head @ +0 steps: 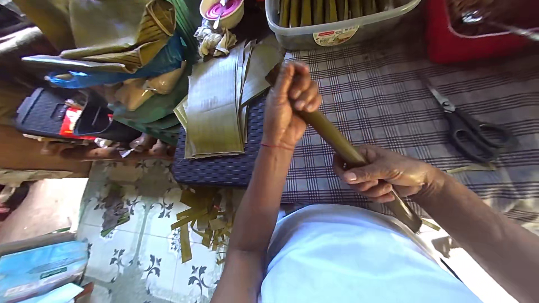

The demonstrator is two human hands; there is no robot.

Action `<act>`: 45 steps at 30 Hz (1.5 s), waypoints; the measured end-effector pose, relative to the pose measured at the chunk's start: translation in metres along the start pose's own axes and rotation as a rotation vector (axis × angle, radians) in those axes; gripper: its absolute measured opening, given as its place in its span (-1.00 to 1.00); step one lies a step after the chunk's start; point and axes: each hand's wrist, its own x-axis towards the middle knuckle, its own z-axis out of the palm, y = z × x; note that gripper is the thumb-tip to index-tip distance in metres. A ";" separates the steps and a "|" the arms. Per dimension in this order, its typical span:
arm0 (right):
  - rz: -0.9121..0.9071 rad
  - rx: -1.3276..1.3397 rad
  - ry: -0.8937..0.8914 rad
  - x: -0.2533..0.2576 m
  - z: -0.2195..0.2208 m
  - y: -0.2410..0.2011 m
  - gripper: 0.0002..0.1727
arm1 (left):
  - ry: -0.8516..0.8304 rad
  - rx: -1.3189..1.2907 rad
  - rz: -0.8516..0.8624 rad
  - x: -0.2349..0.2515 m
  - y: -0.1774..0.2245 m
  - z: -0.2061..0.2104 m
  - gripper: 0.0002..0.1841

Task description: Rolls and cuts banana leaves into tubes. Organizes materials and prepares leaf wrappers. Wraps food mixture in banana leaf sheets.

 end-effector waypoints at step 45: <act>-0.146 -0.360 0.425 -0.040 -0.011 -0.008 -0.63 | 0.052 0.462 -0.199 -0.042 -0.017 -0.023 -0.32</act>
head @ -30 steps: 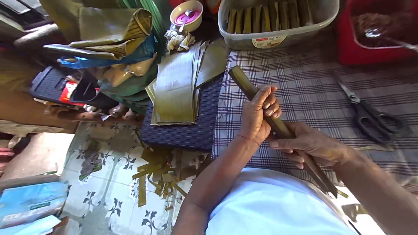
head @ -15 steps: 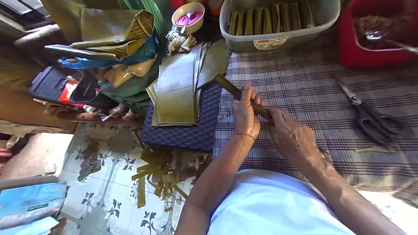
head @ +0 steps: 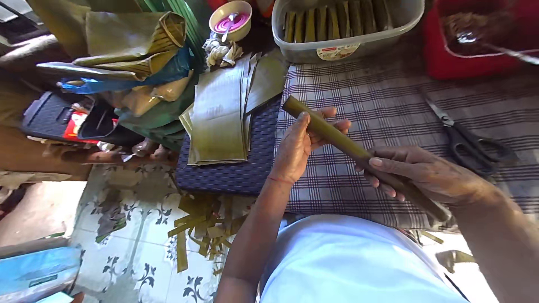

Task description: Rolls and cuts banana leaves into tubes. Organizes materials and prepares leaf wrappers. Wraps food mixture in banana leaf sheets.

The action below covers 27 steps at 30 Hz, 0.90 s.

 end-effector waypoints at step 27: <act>-0.085 -0.715 0.112 -0.011 0.013 -0.086 -0.68 | 0.108 0.226 0.595 0.002 -0.021 0.005 -0.62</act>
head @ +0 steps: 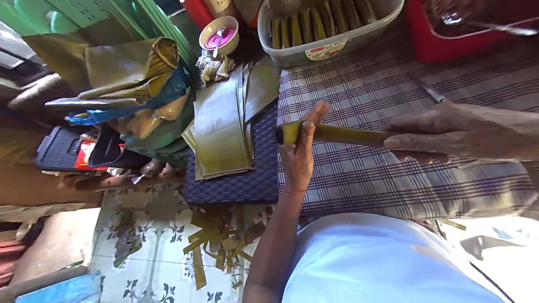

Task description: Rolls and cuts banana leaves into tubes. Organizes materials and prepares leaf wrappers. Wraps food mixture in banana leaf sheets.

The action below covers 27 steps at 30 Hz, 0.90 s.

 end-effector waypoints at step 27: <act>-0.126 -0.106 0.039 0.002 -0.007 -0.012 -0.62 | -0.064 -0.083 0.097 0.006 0.006 0.013 -0.30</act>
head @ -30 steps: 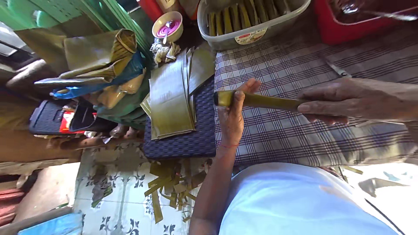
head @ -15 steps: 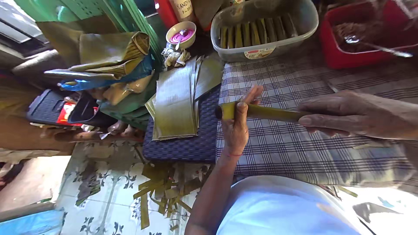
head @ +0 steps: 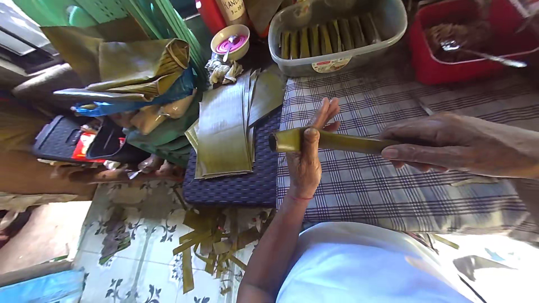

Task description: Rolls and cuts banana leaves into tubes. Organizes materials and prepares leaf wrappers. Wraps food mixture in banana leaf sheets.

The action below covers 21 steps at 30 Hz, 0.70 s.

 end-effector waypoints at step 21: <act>0.008 -0.589 -0.105 0.012 -0.036 -0.044 -0.87 | -0.400 0.733 0.177 -0.020 -0.014 -0.012 0.07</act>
